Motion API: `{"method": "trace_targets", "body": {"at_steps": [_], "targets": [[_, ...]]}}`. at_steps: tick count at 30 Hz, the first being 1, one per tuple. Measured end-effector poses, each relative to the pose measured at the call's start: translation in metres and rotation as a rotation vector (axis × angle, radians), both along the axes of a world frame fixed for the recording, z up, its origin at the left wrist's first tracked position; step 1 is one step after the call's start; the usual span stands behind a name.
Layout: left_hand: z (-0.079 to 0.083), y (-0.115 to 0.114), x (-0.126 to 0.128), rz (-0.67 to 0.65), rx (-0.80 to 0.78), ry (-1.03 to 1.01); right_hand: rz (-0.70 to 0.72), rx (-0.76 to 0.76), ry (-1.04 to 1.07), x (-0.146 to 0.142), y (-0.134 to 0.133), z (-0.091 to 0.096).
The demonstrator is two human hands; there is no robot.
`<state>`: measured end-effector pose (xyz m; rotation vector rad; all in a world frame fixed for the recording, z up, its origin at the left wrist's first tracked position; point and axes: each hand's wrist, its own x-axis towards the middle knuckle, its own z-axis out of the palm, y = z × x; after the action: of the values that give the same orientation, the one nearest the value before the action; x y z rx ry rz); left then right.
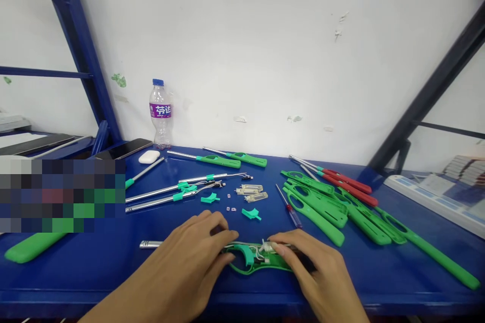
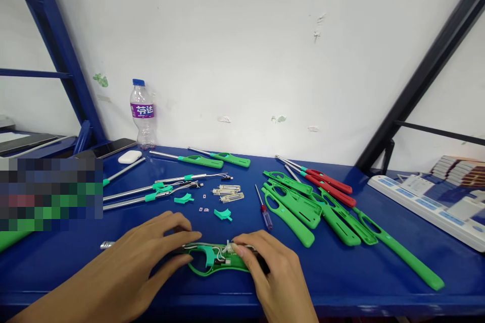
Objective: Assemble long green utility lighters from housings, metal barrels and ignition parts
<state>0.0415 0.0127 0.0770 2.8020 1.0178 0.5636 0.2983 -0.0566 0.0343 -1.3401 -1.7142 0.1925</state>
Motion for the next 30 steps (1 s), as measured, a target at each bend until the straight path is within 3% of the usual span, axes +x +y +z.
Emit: {"method": "trace_targets", "body": {"at_steps": [11, 19, 30], "targets": [[-0.015, -0.001, 0.024, -0.052, 0.049, -0.1, -0.01, 0.084, -0.067, 0.002, 0.001, -0.003], [-0.023, -0.009, 0.029, -0.026, -0.086, 0.08, -0.005, -0.053, -0.08, 0.004, 0.002, -0.003], [-0.017, -0.02, 0.031, -0.031, 0.04, 0.157, 0.025, -0.107, -0.127, 0.003, 0.001, 0.001]]}}
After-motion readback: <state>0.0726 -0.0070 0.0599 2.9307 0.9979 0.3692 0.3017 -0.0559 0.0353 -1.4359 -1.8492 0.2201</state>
